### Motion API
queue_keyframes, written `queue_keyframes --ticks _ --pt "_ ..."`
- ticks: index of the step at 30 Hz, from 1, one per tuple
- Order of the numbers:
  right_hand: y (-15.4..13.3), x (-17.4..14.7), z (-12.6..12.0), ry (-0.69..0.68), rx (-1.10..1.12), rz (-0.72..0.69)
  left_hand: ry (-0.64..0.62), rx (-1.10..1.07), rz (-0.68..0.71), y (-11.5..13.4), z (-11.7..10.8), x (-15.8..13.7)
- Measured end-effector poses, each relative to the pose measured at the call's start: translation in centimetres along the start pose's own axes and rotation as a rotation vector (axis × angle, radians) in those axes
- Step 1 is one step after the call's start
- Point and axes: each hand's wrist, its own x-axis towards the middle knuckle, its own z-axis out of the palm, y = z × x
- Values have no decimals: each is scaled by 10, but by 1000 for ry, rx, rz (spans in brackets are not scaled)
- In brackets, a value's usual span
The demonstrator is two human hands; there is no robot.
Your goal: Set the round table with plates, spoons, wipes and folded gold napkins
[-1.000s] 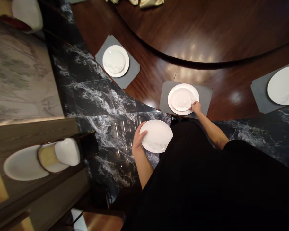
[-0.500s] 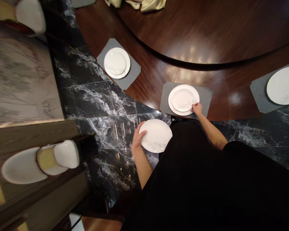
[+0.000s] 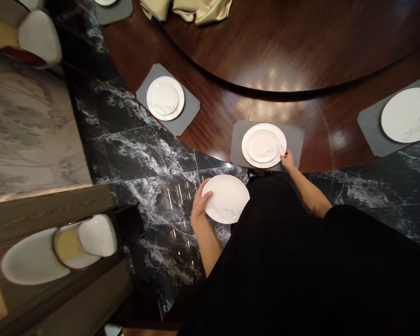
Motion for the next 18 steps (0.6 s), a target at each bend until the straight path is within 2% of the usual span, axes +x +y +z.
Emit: queue_keyframes --ticks 6,12,16,18 --pt "-4 -12 -2 1 -30 21 -39 24 18 -4 -2 -1" --pt "-25 -26 -10 2 -26 75 -127 29 18 -6 -1 3" --pt "-44 -56 -23 109 -65 93 -282 40 -60 2 22 19" --pt "-54 -85 -33 5 48 53 -368 55 -78 11 46 32"
